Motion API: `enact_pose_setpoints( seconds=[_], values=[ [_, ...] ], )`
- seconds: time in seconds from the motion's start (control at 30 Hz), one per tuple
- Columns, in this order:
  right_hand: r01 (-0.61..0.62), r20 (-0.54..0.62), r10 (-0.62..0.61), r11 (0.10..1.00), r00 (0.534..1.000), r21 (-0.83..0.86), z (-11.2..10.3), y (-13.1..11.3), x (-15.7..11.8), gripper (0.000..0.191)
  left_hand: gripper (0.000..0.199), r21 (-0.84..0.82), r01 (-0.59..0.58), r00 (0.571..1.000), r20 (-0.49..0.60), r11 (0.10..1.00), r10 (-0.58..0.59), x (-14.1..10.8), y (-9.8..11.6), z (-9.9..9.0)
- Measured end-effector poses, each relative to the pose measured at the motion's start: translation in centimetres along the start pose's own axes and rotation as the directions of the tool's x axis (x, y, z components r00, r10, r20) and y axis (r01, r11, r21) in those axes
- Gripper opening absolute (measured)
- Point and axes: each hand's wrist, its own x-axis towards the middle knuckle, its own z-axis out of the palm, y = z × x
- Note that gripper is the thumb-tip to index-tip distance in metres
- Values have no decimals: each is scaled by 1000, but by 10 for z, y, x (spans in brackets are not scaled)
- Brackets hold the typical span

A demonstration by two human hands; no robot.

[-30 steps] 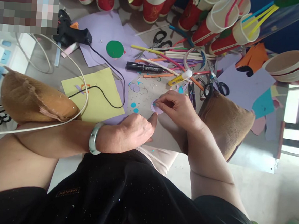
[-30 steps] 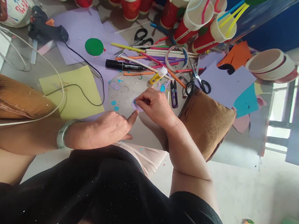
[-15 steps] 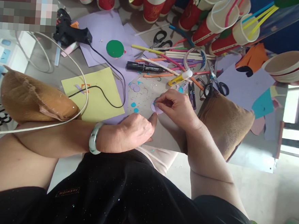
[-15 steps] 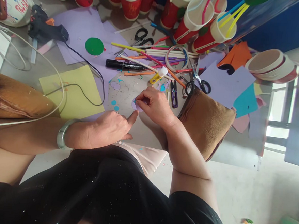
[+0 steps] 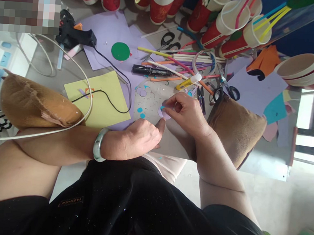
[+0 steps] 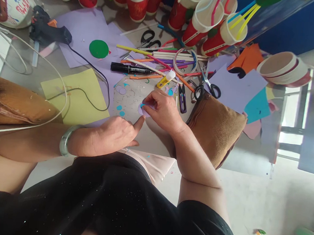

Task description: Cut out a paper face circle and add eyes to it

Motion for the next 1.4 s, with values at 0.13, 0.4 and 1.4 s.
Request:
enact_pose_setpoints(
  seconds=[0.13,0.4,1.4],
  values=[
    [35,-9,-35,998,999,-46,-12,-2,-2,7,70,17,-36,999,23,999,35,2,-5,-6],
    [175,165,-138,956,977,-236,-41,-13,-21,24,62,-26,-131,979,153,991,133,10,-19,-33],
    [249,438,134,662,889,-707,-30,-41,-26,59,60,124,-76,997,-5,989,77,-3,-14,-26]
  ],
)
